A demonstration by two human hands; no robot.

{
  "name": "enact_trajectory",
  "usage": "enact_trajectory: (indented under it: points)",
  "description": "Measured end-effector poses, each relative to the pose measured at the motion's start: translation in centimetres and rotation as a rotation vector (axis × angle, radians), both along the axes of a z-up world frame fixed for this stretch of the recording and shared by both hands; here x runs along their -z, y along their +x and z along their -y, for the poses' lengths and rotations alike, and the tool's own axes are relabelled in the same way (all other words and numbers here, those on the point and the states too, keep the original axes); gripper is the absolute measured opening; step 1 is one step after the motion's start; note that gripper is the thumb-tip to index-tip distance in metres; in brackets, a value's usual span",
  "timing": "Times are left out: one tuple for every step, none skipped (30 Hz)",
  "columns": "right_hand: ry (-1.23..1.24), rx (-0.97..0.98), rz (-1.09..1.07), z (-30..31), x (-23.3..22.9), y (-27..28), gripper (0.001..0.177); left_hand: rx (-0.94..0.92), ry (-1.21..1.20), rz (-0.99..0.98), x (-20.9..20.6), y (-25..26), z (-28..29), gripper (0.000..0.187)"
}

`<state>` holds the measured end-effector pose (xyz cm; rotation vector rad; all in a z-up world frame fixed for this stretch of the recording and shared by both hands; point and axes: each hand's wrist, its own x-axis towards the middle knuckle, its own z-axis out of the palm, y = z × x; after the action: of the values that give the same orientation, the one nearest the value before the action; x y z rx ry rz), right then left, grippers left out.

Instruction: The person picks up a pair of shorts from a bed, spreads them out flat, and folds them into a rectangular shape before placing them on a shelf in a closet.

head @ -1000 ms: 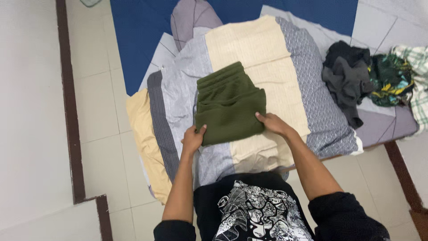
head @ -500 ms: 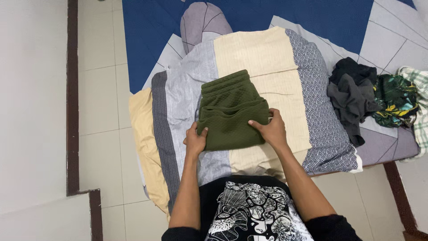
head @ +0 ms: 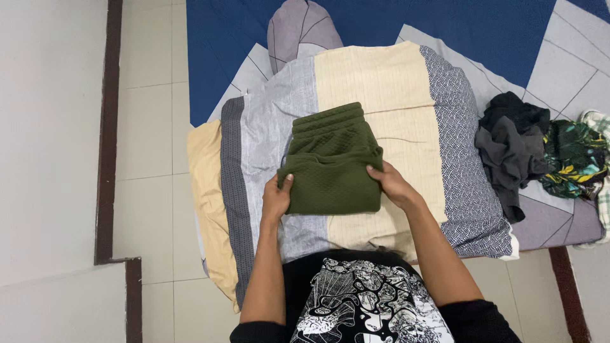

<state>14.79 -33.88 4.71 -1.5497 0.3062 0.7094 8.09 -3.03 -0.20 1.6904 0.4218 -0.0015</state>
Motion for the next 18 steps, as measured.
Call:
enact_trajectory:
  points:
    - [0.0, 0.001, -0.003, 0.0, 0.3, 0.2, 0.05, 0.001, 0.0, -0.003, 0.2, 0.1, 0.1, 0.039]
    - [-0.044, -0.002, -0.008, 0.0, 0.4, 0.4, 0.055, -0.007, 0.007, -0.035, 0.3, 0.1, 0.2, 0.039]
    - [-0.086, -0.007, -0.007, -0.3, 0.1, 0.7, 0.061, -0.018, 0.017, -0.061, 0.1, 0.5, 0.2, 0.04]
    - [-0.084, -0.007, -0.006, -0.5, -0.5, 0.9, 0.061, -0.018, 0.019, -0.06, -0.2, 0.7, 0.2, 0.04]
    - [-0.301, -0.065, 0.126, -0.7, -1.3, 0.7, 0.061, -0.016, 0.098, -0.077, -0.5, 0.6, 0.3, 0.04]
    - [-0.52, -0.122, 0.257, -1.0, -2.2, 0.4, 0.062, -0.014, 0.178, -0.094, -0.8, 0.6, 0.4, 0.04]
    - [-0.521, -0.122, 0.258, -1.4, -3.2, 0.3, 0.062, -0.013, 0.177, -0.093, -1.2, 0.8, 0.5, 0.04]
    - [-0.71, -0.142, 0.301, -1.7, -4.2, 0.2, 0.067, -0.001, 0.17, -0.104, -1.5, 1.0, 0.6, 0.041]
    - [-0.896, -0.166, 0.347, -2.0, -5.1, 0.0, 0.074, 0.006, 0.166, -0.116, -1.8, 1.1, 0.6, 0.043]
    - [-0.894, -0.17, 0.349, -2.1, -5.7, -0.2, 0.074, 0.002, 0.167, -0.116, -2.0, 1.3, 0.5, 0.043]
    - [-0.874, -0.093, 0.35, -2.2, -6.2, -0.4, 0.073, 0.015, 0.207, -0.066, -2.0, 1.4, 0.5, 0.047]
    - [-0.853, -0.017, 0.35, -2.3, -6.3, -0.6, 0.072, 0.028, 0.247, -0.015, -1.9, 1.4, 0.4, 0.052]
    - [-0.854, -0.02, 0.35, -2.5, -6.3, -0.8, 0.072, 0.026, 0.246, -0.017, -1.8, 1.4, 0.3, 0.052]
    - [-0.836, -0.044, 0.422, -2.7, -6.3, -1.0, 0.068, 0.032, 0.279, -0.017, -1.6, 1.4, 0.2, 0.054]
    - [-0.816, -0.064, 0.494, -2.9, -6.4, -1.0, 0.065, 0.04, 0.313, -0.016, -1.4, 1.5, 0.1, 0.055]
    - [-0.816, -0.064, 0.493, -3.2, -6.6, -1.0, 0.065, 0.041, 0.314, -0.016, -1.1, 1.7, -0.1, 0.055]
    - [-0.856, -0.141, 0.458, -3.6, -6.8, -1.1, 0.07, 0.057, 0.339, -0.041, -0.6, 1.9, -0.3, 0.045]
    - [-0.895, -0.217, 0.422, -3.9, -7.0, -1.2, 0.076, 0.073, 0.364, -0.065, -0.2, 2.0, -0.4, 0.035]
